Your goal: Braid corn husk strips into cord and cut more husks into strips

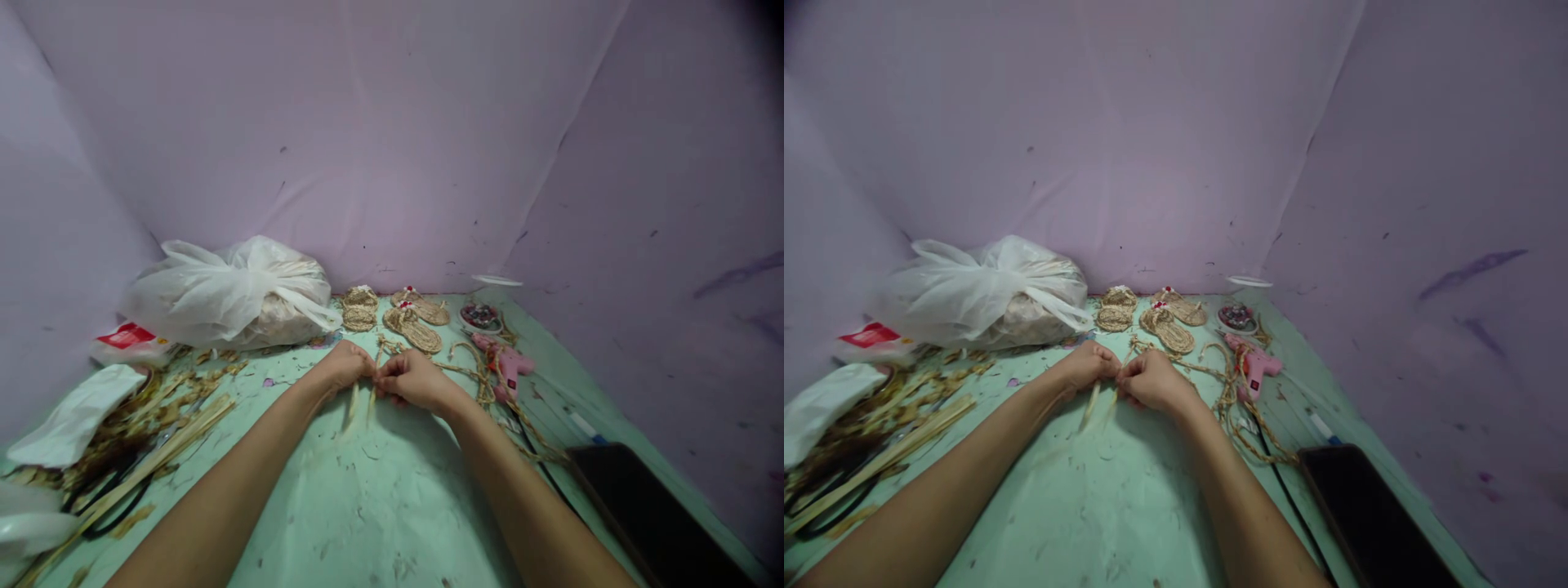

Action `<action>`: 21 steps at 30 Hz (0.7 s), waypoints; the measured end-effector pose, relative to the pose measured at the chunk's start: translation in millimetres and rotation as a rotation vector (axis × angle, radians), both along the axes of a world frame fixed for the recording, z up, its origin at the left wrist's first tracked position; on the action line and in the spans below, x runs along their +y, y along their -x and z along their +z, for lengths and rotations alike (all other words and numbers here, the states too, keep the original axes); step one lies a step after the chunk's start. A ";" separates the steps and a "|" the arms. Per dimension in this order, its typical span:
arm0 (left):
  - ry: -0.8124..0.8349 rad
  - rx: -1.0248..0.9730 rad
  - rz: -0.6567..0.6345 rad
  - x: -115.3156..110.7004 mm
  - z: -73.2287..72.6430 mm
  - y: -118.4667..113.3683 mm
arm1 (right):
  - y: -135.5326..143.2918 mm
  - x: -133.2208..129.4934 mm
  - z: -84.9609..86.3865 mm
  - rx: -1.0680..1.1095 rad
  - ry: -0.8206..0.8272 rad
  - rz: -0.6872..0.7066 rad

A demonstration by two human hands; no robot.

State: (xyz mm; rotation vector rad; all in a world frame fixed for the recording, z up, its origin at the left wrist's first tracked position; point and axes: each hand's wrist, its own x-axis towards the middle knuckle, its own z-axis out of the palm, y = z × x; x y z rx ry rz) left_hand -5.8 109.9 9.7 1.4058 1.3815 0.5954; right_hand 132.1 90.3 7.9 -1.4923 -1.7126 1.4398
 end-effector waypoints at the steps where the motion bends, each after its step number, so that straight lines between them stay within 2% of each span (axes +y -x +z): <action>1: -0.001 0.001 -0.004 -0.3 -0.2 0.0 | -2.6 0.1 2.3 0.017 0.042 -0.007; 5: -0.023 -0.010 -0.018 -0.4 -2.9 -1.3 | -11.3 2.0 8.1 0.031 0.125 -0.030; 9: -0.050 0.019 -0.017 0.1 -4.4 -3.8 | -18.8 7.5 6.5 -0.068 0.094 -0.037; 11: -0.053 0.042 -0.020 0.2 -4.5 -4.7 | -22.1 10.7 5.0 -0.220 0.007 -0.066; 15: -0.063 0.039 -0.026 0.0 -5.0 -5.3 | -22.6 12.7 4.7 -0.461 -0.273 -0.075; 18: -0.046 0.016 -0.018 -0.9 -4.7 -5.1 | -16.4 10.2 5.8 -0.480 -0.401 -0.023; 21: -0.049 -0.008 -0.033 -2.2 -3.6 -5.1 | -8.7 9.0 3.9 -0.433 -0.408 -0.013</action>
